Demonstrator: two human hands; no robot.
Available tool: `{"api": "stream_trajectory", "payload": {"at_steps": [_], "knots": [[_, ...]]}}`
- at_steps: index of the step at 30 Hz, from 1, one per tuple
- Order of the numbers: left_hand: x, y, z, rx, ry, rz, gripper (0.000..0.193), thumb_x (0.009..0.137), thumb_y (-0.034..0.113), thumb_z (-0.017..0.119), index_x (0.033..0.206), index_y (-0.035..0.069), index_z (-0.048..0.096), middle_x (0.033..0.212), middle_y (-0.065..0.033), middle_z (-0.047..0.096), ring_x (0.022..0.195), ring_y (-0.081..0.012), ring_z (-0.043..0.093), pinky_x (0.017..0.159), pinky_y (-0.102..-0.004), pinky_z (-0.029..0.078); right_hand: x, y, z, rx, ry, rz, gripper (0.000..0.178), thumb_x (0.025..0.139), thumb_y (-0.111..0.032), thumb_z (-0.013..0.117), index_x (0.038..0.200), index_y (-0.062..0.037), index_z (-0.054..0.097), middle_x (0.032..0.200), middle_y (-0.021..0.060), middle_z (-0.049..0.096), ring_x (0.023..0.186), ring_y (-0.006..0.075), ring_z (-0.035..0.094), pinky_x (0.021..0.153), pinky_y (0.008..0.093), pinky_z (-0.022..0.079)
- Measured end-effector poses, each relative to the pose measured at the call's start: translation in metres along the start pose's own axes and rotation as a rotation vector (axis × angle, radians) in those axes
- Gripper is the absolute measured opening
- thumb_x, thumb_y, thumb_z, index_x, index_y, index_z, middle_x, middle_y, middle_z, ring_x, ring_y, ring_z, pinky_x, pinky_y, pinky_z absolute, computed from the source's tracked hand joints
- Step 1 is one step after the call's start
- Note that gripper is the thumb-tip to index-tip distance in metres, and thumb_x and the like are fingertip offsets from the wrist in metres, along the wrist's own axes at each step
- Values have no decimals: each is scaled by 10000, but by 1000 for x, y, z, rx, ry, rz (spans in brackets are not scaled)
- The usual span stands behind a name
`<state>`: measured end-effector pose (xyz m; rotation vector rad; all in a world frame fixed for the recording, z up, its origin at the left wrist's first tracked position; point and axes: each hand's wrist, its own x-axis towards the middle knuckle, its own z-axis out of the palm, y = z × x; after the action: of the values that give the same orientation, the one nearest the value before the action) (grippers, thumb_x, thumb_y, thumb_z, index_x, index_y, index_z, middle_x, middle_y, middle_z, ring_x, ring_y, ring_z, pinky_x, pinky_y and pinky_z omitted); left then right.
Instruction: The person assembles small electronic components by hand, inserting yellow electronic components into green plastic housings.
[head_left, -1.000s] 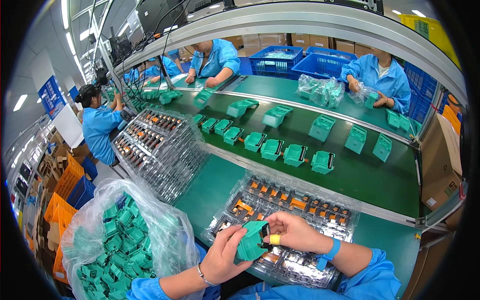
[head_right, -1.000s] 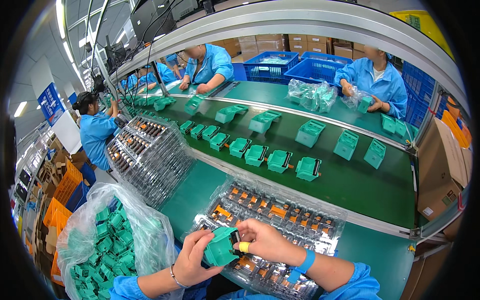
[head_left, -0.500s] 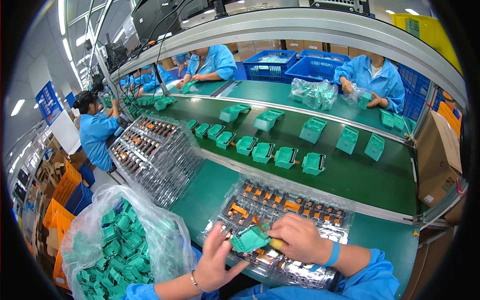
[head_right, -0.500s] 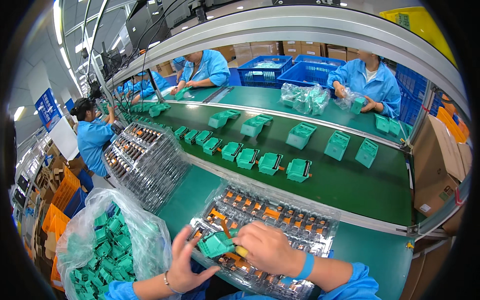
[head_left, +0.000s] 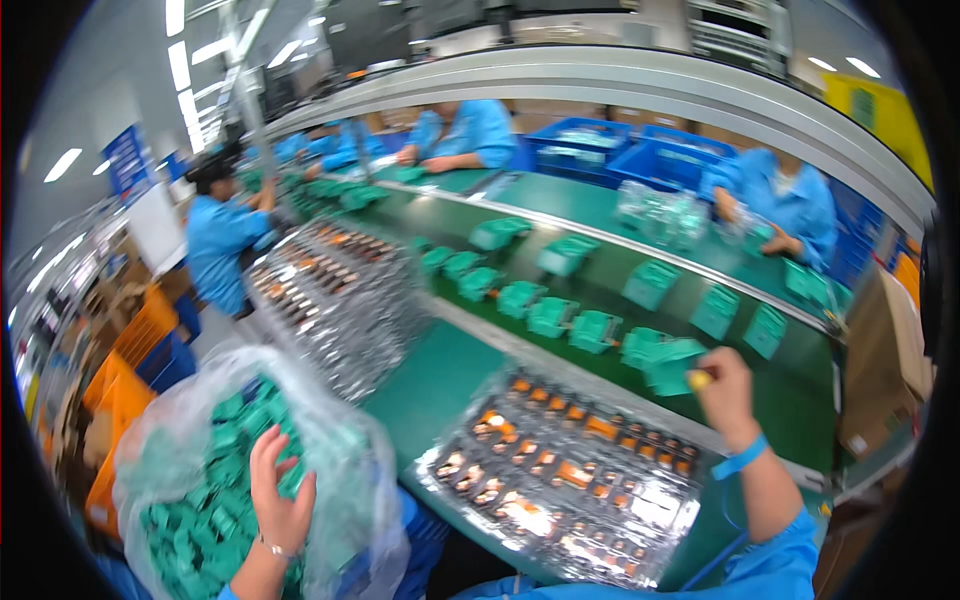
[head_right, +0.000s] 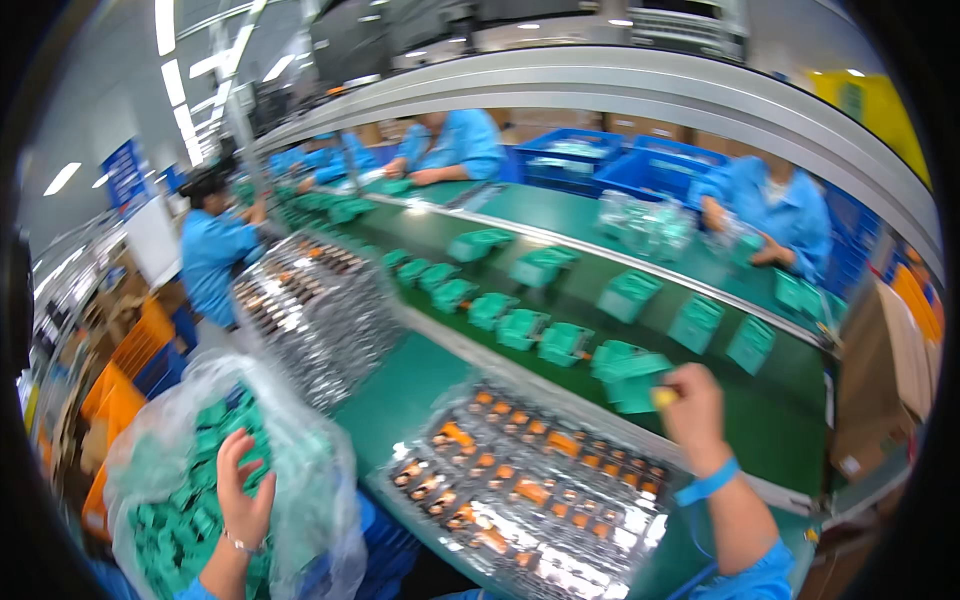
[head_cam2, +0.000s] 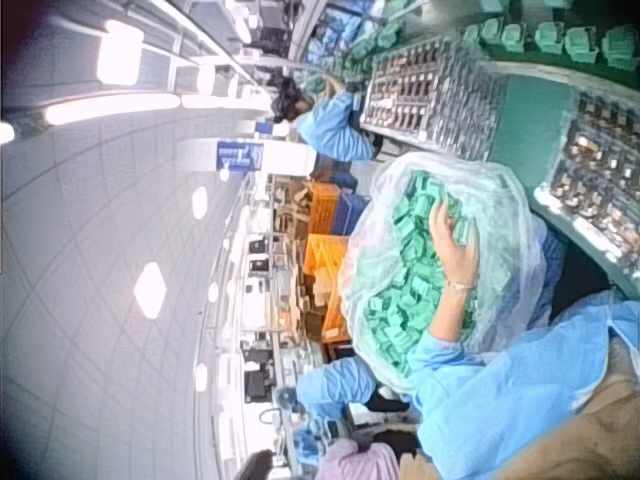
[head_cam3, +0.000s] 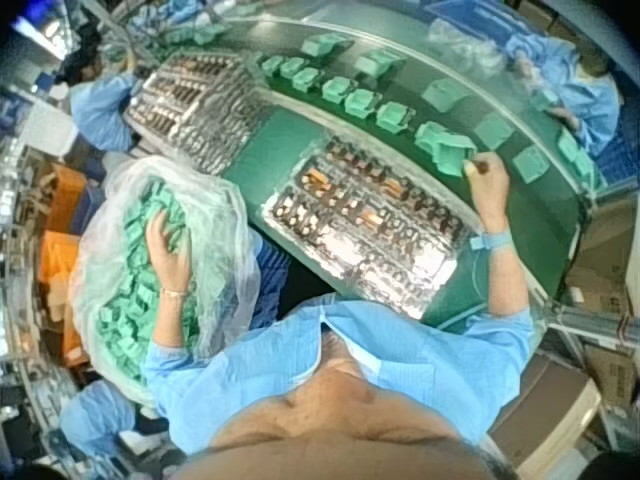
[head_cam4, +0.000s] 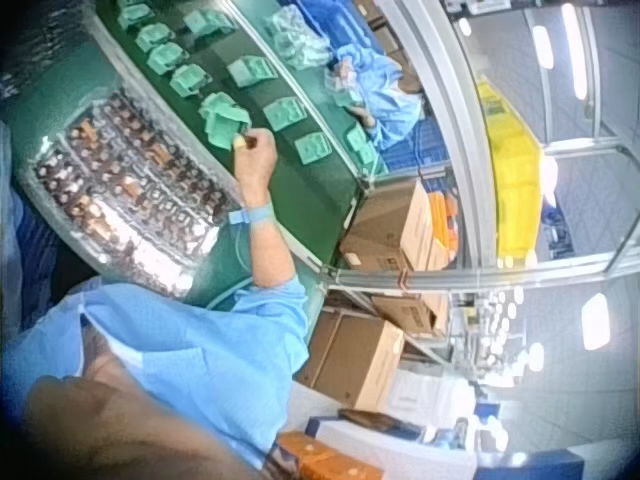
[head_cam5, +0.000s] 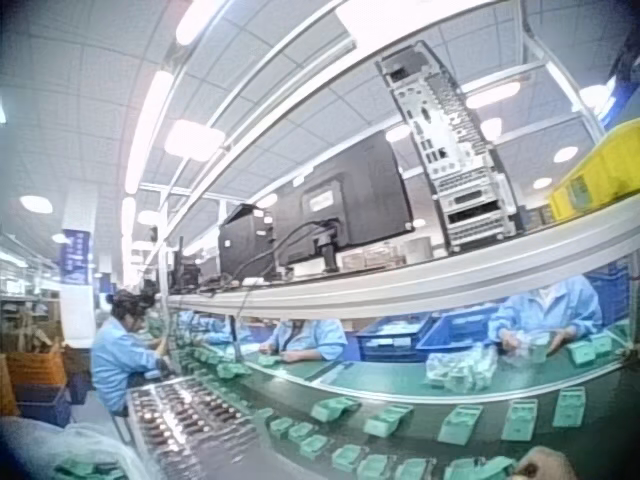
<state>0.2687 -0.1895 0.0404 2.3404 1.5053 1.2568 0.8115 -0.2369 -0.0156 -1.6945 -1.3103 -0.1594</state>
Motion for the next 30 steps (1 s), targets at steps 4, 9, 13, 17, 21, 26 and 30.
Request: {"api": "stream_trajectory", "payload": {"at_steps": [4, 9, 13, 17, 21, 26, 30], "knots": [[-7, -75, -46, -131, 131, -455, 392, 758, 7, 629, 1134, -6, 518, 1168, -118, 548, 977, -187, 587, 773, -312, 506, 20, 97, -5, 410, -48, 773, 151, 706, -59, 663, 709, -92, 516, 607, 3, 475, 510, 111, 464, 428, 306, 437], [-27, -146, -91, 100, 18, -647, 349, 769, 104, 652, 1090, -8, 571, 1052, -117, 626, 900, -196, 626, 765, -311, 507, 27, 160, 31, 491, -187, 1006, 169, 750, -95, 663, 721, -70, 498, 626, 32, 469, 499, 159, 477, 448, 351, 467], [-6, -162, -66, 127, -179, -581, 360, 767, 151, 667, 1094, 28, 582, 1061, -151, 638, 941, -227, 637, 797, -327, 506, 29, 158, 40, 364, -244, 1018, 206, 809, -179, 650, 824, -50, 489, 674, 56, 499, 498, 161, 482, 417, 335, 471], [35, -205, -16, 268, -147, -279, 427, 736, 185, 692, 1126, 65, 569, 1076, -154, 600, 1007, -310, 577, 885, -377, 460, 32, 108, 23, 53, -171, 754, 240, 851, -229, 612, 956, -41, 507, 789, 46, 533, 582, 126, 504, 428, 289, 452], [89, -223, 21, 394, -166, -210, 475, 741, 158, 668, 1174, 34, 518, 1179, -197, 533, 1113, -317, 506, 944, -399, 419, 21, 12, -7, 249, -168, 583, 198, 847, -140, 583, 1010, -43, 528, 844, 16, 539, 646, 89, 507, 470, 235, 434], [132, -242, 56, 708, -200, -511, 664, 660, 313, 733, 1224, 65, 484, 1303, -194, 394, 1218, -359, 374, 954, -441, 403, -23, -79, -34, 404, -301, 458, 170, 796, -12, 587, 961, -21, 548, 809, 12, 548, 699, 90, 543, 545, 221, 467], [151, -261, 63, 636, -231, -642, 671, 687, 313, 686, 1261, 49, 461, 1348, -207, 349, 1194, -353, 395, 963, -454, 392, -48, -91, -35, 336, -368, 371, 163, 769, 30, 626, 922, 1, 577, 843, 37, 563, 734, 105, 561, 619, 237, 488]]}}
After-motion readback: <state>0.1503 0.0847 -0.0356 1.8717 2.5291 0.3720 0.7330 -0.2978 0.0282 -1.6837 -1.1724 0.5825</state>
